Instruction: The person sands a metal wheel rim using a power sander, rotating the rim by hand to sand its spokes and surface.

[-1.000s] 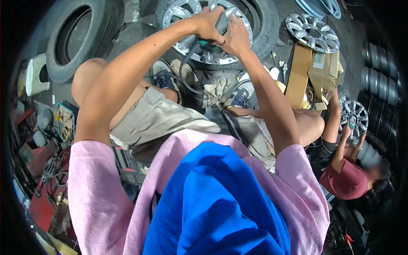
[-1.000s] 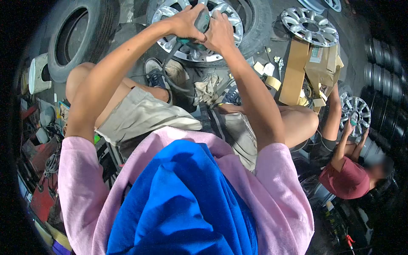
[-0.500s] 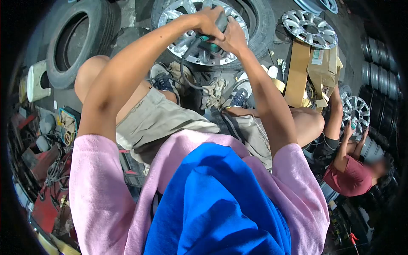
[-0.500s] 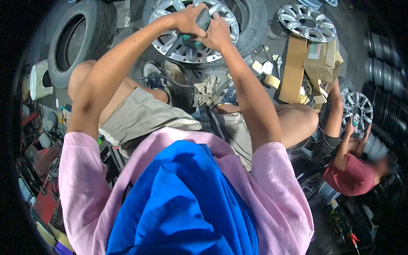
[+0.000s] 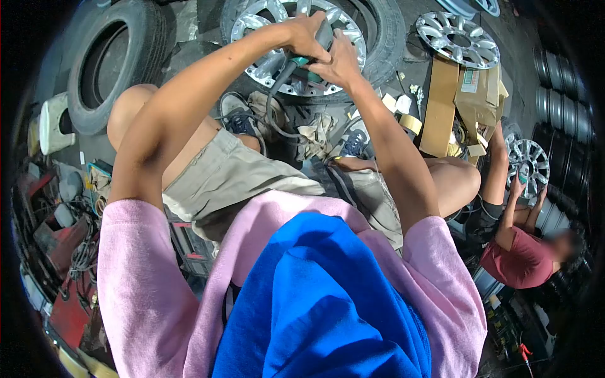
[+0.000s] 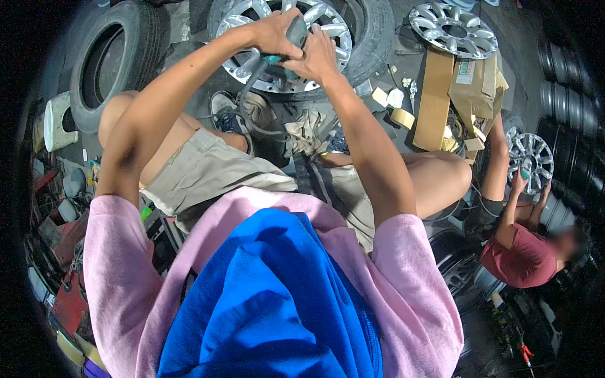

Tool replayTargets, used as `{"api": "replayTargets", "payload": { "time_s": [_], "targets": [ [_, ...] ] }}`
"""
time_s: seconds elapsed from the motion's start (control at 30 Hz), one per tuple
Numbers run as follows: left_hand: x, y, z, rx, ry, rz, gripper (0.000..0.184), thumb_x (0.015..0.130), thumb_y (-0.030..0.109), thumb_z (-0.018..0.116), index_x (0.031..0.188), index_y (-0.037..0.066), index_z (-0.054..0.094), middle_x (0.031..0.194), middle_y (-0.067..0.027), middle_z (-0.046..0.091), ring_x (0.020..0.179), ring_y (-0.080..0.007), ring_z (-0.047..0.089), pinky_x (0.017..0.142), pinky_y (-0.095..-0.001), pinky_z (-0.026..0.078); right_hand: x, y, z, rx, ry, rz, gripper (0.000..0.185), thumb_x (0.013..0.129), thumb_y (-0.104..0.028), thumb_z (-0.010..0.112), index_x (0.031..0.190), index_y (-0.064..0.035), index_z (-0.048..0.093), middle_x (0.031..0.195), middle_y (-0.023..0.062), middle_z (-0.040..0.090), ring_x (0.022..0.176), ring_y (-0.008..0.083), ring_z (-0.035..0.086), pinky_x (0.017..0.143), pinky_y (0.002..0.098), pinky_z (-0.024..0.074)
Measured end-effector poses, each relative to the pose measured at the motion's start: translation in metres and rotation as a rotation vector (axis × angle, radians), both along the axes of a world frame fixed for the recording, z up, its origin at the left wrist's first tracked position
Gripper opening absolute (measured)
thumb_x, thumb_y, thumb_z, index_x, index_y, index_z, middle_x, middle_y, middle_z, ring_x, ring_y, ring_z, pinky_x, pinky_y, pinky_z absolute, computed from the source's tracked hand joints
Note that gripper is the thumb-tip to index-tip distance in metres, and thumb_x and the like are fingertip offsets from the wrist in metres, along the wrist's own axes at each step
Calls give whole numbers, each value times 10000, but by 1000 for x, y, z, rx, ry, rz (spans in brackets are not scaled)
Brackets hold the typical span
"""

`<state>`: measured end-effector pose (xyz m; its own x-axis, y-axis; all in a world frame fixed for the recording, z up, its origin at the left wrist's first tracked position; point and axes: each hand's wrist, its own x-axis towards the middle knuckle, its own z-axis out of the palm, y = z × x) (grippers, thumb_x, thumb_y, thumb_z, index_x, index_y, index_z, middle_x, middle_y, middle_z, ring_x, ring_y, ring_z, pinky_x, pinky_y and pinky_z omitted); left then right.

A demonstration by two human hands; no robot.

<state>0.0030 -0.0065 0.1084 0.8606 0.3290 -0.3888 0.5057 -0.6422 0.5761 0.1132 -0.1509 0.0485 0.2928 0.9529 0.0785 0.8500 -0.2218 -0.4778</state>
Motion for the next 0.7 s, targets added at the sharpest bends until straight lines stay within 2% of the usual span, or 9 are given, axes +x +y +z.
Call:
{"api": "replayTargets", "payload": {
  "time_s": [0.03, 0.1, 0.23, 0.43, 0.5, 0.53, 0.63, 0.67, 0.7],
  "targets": [
    [-4, -3, -3, 18, -39, 22, 1082, 602, 529, 851, 1463, 54, 402, 1261, -342, 559, 1177, -476, 586, 1022, -483, 487, -4, -3, 9, 1, 1, 3, 909, 543, -557, 938, 1188, 27, 673, 1254, 183, 558, 1248, 398, 521, 995, 553, 446],
    [-9, -13, -2, 79, -46, 43, 1113, 597, 538, 848, 1482, 45, 385, 1292, -354, 543, 1180, -482, 587, 1031, -486, 486, -10, -8, 26, -96, 22, 39, 1054, 560, -498, 941, 1347, 78, 542, 1414, 306, 517, 1321, 468, 495, 1110, 514, 413],
    [-12, -23, 6, 122, -47, 83, 1130, 603, 525, 840, 1511, 53, 364, 1333, -358, 508, 1184, -491, 587, 1014, -496, 496, -6, -11, 13, -39, 30, 41, 1154, 567, -473, 948, 1456, 62, 441, 1496, 302, 461, 1382, 464, 447, 1158, 506, 379],
    [8, 1, 0, 54, -39, 79, 1116, 613, 514, 884, 1501, 89, 360, 1416, -383, 469, 1227, -518, 594, 1012, -504, 519, 11, 10, -1, -106, 17, -26, 1090, 572, -478, 946, 1399, 65, 490, 1424, 293, 516, 1314, 458, 509, 1112, 486, 425],
    [5, -7, 5, 59, -23, 64, 1133, 615, 507, 890, 1513, 78, 348, 1436, -383, 453, 1227, -528, 589, 1019, -507, 516, 11, 1, -15, 160, -158, 27, 1050, 569, -481, 947, 1361, 62, 520, 1323, 253, 571, 1268, 432, 539, 1061, 494, 459],
    [2, -14, 7, 70, -7, 50, 1117, 609, 505, 875, 1507, 86, 361, 1374, -368, 487, 1208, -514, 587, 1022, -500, 502, 4, -5, 9, -12, -36, 29, 1044, 573, -484, 948, 1353, 68, 527, 1256, 221, 591, 1240, 423, 551, 1041, 503, 468],
    [-1, -17, 6, 76, -3, 46, 1090, 605, 500, 862, 1494, 94, 381, 1291, -348, 537, 1193, -498, 585, 1025, -490, 488, -1, -14, 1, 74, 151, 17, 1000, 579, -488, 944, 1310, 83, 572, 1286, 218, 591, 1248, 432, 545, 1044, 499, 468],
    [-2, -16, 6, 77, -22, 46, 1078, 607, 496, 863, 1488, 95, 388, 1270, -343, 553, 1196, -495, 585, 1026, -487, 488, 0, -11, -1, 112, 5, 59, 862, 572, -478, 949, 1157, 77, 646, 1231, 199, 598, 1180, 418, 567, 992, 488, 491],
    [0, -12, 6, 84, -46, 47, 1066, 610, 493, 865, 1481, 96, 395, 1249, -338, 569, 1199, -493, 585, 1026, -484, 488, 0, -4, 1, 114, 6, 56, 862, 572, -478, 949, 1157, 77, 646, 1231, 199, 598, 1180, 418, 567, 992, 488, 491]
  ]
}}
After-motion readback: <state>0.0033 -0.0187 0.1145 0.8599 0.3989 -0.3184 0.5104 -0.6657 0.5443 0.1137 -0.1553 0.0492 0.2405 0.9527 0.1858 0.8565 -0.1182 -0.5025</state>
